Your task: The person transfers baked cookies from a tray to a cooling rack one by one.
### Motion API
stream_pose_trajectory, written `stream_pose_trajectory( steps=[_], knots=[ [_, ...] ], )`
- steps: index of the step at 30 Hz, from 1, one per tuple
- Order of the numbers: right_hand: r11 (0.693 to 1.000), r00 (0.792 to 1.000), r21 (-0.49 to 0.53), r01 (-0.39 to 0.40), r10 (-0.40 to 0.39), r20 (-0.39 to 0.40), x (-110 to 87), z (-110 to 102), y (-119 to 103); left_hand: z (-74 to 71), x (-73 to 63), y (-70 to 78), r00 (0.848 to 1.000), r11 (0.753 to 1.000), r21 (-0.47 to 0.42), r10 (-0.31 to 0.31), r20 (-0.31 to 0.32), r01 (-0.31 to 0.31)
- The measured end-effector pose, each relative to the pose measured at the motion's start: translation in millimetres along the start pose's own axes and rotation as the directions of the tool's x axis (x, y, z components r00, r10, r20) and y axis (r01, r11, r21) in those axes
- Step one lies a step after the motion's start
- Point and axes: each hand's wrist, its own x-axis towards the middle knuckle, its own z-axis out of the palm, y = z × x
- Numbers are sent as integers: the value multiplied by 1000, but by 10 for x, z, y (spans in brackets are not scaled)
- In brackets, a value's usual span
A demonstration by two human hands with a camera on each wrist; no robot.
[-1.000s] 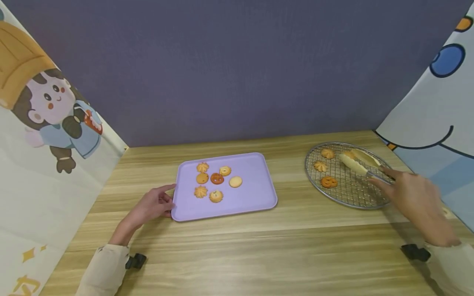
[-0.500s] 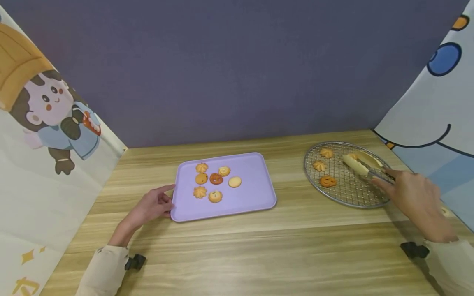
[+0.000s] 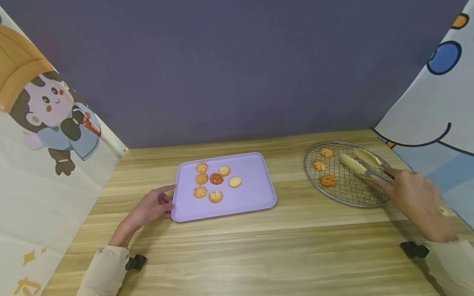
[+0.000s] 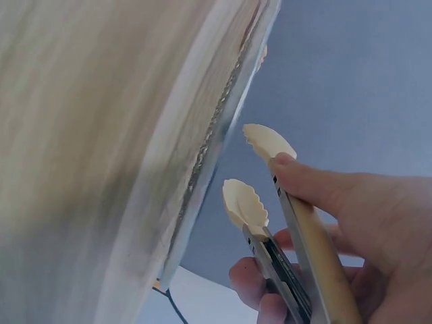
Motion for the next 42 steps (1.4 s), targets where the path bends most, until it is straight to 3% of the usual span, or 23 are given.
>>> stream_pose_trajectory(
  steps=[10, 16, 23, 31, 37, 42],
  knots=[
    [998, 998, 12, 54, -54, -25, -15, -173, -297, 7, -13, 6, 1000, 1000, -12, -1, 4, 1],
    [988, 987, 27, 150, -149, -59, -29, -325, -607, 0, 9, 23, 1000, 1000, -28, -4, 11, 4],
    [981, 981, 65, 182, -186, 47, -41, -403, -927, -12, 12, 14, 1000, 999, -32, -16, 15, 17],
    [938, 936, 91, 334, -342, 81, -25, -368, -1255, -12, 16, -17, 1000, 1000, -20, 4, 11, -4],
    [860, 861, 108, 498, -506, 56, -6, -222, -1509, -15, 16, -32, 999, 999, -15, 31, 19, -31],
    [802, 805, 138, 581, -592, 48, 44, -74, -1726, -27, 26, -19, 999, 999, 0, 48, 22, -48]
  ],
)
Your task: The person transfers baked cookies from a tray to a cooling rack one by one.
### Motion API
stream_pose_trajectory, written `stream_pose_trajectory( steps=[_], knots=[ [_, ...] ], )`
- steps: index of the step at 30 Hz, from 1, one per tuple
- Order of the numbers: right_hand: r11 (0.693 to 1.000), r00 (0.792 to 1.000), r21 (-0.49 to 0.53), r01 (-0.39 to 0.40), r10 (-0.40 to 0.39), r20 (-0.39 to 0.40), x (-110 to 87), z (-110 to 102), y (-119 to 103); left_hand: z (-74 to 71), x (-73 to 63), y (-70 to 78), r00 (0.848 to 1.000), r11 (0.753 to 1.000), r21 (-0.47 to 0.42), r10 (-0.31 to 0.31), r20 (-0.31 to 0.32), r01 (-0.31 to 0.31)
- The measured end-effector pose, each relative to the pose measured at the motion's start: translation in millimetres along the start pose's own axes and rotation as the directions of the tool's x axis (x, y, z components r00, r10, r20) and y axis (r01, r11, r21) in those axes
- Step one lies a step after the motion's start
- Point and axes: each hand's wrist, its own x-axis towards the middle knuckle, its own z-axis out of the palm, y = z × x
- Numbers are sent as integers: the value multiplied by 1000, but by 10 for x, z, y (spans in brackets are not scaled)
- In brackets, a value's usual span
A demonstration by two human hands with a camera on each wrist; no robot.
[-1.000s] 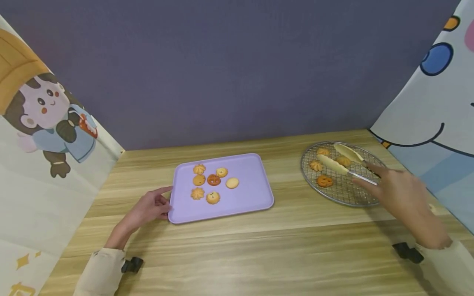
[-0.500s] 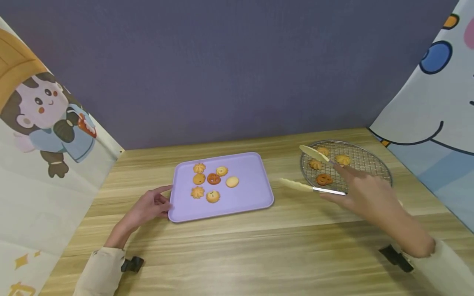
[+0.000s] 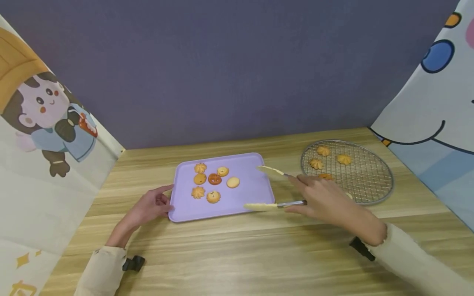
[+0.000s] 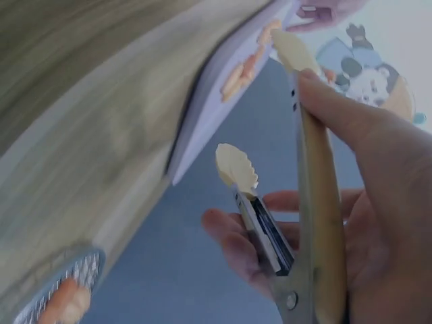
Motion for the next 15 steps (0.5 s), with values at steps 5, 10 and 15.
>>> stream_pose_trajectory(
  steps=[5, 10, 15],
  knots=[
    [999, 999, 33, 35, -36, 33, 170, 166, -81, -1, 13, 0, 1000, 1000, -15, 4, 2, -4],
    [999, 995, 30, -14, 11, 96, 322, 298, -138, 4, 3, -22, 1000, 1000, -14, 3, 1, -3],
    [1000, 991, 25, -1, -3, 131, 483, 377, -195, -7, 5, -22, 1000, 1000, -4, 6, -3, -6]
  ],
)
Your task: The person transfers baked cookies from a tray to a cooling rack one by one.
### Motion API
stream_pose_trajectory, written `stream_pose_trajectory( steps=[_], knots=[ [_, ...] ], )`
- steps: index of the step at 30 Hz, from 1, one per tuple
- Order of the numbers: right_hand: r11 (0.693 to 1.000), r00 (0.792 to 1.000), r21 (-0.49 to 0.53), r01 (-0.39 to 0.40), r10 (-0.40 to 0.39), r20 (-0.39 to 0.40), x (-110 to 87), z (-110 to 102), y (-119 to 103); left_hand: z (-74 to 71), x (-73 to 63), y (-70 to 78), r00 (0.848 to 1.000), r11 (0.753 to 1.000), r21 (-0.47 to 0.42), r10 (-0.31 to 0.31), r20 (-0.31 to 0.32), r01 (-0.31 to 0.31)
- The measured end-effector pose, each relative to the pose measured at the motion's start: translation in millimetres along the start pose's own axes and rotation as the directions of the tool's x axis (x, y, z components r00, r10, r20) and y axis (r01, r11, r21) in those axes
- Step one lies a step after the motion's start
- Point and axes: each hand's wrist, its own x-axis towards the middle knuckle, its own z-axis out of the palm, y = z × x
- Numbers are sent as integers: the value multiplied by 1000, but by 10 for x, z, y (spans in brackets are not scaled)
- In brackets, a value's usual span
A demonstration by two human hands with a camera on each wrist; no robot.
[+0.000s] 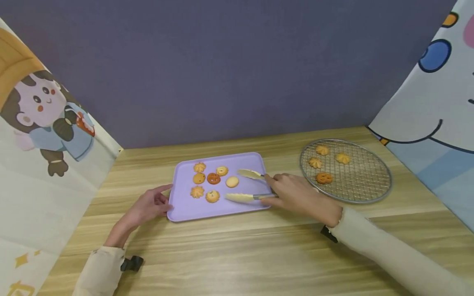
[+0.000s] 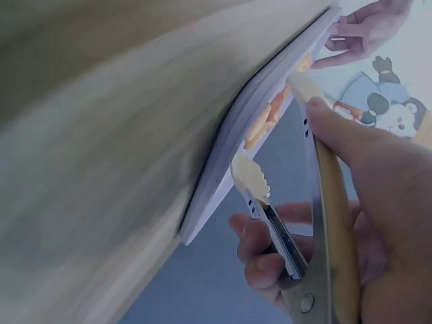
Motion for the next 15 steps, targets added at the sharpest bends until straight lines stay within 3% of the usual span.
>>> stream_pose_trajectory(
  steps=[7, 15],
  knots=[
    [999, 999, 33, 33, -33, 14, 201, 8, -69, -5, -8, 2, 1000, 1000, -12, -14, 4, 14],
    [999, 999, 8, 45, -45, -19, 183, 21, -78, 6, -4, 21, 1000, 1000, 5, -22, -1, 22]
  ],
)
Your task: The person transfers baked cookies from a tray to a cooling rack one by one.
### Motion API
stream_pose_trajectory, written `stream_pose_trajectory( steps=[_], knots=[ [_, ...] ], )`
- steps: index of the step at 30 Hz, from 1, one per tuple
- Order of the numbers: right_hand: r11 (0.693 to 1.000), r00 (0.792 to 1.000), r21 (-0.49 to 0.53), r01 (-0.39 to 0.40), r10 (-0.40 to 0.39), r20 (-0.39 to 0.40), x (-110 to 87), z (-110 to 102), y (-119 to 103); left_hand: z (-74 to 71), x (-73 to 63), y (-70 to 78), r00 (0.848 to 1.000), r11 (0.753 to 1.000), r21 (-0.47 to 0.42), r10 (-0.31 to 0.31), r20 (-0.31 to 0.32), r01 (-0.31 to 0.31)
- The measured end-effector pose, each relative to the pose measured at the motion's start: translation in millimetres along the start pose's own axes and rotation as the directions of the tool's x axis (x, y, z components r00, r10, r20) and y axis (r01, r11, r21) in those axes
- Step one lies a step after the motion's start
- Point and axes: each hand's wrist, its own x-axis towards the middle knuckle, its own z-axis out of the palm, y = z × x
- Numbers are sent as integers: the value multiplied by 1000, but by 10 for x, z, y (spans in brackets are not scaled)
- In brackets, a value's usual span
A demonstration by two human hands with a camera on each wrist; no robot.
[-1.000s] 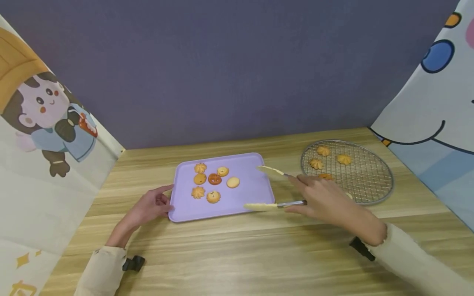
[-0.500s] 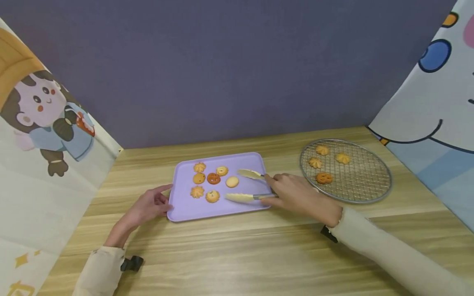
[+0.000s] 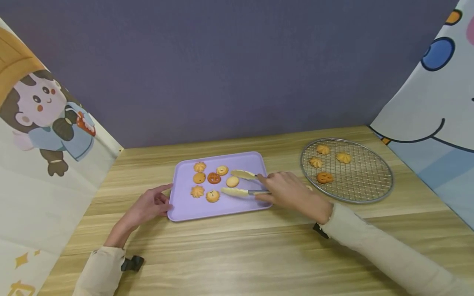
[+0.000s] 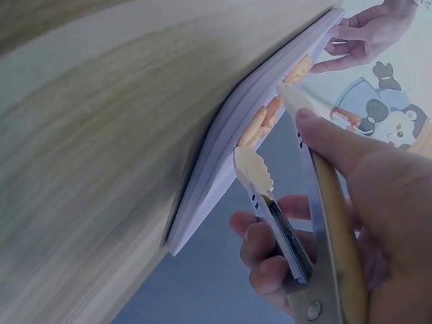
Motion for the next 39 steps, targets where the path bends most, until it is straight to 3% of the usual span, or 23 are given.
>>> stream_pose_trajectory(
  steps=[22, 31, 39],
  knots=[
    [993, 996, -110, 36, -44, -79, -123, -12, 75, 15, 42, 19, 1000, 1000, 1, 14, 8, -14],
    [991, 984, -123, 55, -74, -160, -203, -115, 103, 18, 24, 9, 1000, 1000, -2, 9, 3, -9],
    [991, 978, -114, 72, -92, -187, -314, -196, 112, 1, 3, 9, 1000, 1000, -15, -4, -1, 4]
  ],
)
